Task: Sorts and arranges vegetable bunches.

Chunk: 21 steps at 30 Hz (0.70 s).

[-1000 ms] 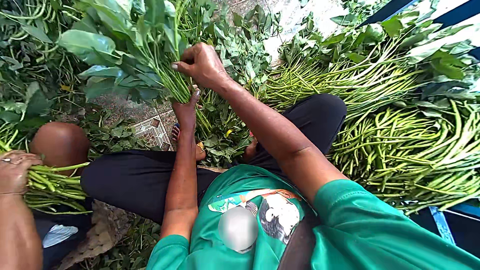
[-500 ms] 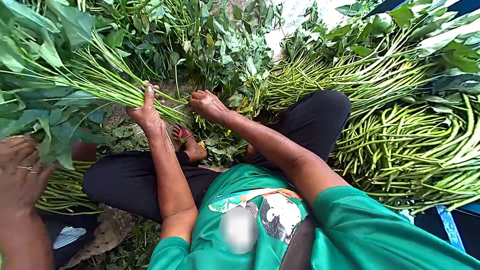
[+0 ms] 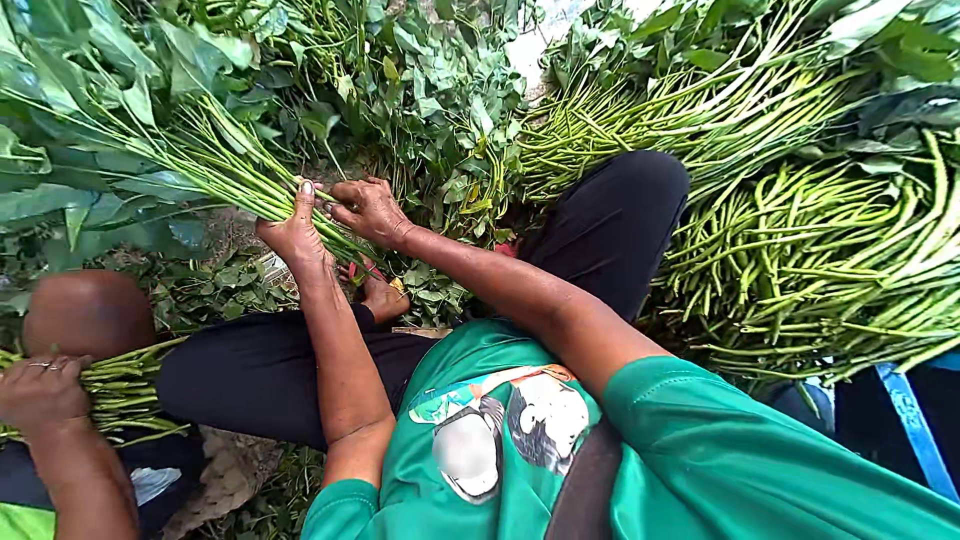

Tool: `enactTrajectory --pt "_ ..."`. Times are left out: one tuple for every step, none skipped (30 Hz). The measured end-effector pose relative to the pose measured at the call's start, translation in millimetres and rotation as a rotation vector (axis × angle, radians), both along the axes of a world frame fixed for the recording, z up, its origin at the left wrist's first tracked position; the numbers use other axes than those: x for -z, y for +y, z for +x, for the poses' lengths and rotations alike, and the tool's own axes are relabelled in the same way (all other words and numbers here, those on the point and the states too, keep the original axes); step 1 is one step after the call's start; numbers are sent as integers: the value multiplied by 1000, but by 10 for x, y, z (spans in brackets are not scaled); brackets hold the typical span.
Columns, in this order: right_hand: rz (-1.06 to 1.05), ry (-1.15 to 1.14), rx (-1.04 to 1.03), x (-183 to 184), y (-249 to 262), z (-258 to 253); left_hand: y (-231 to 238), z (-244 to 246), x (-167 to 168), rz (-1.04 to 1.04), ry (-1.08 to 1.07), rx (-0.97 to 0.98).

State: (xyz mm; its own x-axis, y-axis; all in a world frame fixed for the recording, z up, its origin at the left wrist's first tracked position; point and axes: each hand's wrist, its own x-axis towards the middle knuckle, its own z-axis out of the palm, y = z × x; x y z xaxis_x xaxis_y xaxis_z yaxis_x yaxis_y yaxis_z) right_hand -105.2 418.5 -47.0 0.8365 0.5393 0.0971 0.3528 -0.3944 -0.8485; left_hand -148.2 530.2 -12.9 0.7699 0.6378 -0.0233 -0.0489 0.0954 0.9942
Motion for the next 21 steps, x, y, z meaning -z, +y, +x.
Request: enactTrajectory --pt "-57 51 0 -20 -25 -20 -19 3 38 -8 -4 -12" --pt "-125 109 -10 -30 -62 -29 -39 10 65 -20 -2 -30" --pt "-193 159 -25 -15 -112 -46 -36 11 88 -37 7 -49" --pt "-250 192 -45 37 -181 -78 -6 8 107 -50 17 -62" --pt "-296 212 -77 117 -281 -124 44 6 117 -59 17 -76" --pt "-319 224 -110 226 -403 -186 122 9 129 -58 12 -93" --pt "-320 227 -135 371 -533 -285 213 2 147 -55 11 -113" --pt "-316 233 -142 521 -654 -411 302 -9 157 -52 11 -134" --pt "-340 262 -164 626 -768 -538 379 -20 164 -50 10 -161" --pt "-391 312 -219 663 -873 -656 448 -38 160 -45 11 -185" --pt "-442 366 -286 633 -949 -758 519 -55 141 -44 12 -202" --pt "-477 396 -347 561 -987 -842 580 -69 113 -44 21 -207" --pt "-505 423 -406 453 -997 -888 616 -79 92 -54 33 -198" --pt "-540 445 -464 343 -993 -904 625 -89 89 -69 42 -181" --pt "-585 468 -517 265 -985 -903 605 -92 90 -77 54 -165" --pt "-637 485 -559 229 -979 -904 572 -85 99 -82 55 -151" --pt "-692 478 -588 243 -985 -927 538 -71 114 -83 58 -146" --pt "-765 466 -619 266 -1001 -968 510 -56 131 -80 59 -149" --pt "-845 458 -659 290 -1039 -1023 493 -44 141 -78 49 -157" --pt "-947 485 -702 317 -1089 -1085 493 -35 131 -68 34 -163" --pt "-1045 548 -740 344 -1133 -1145 521 -46 97 -52 14 -164"
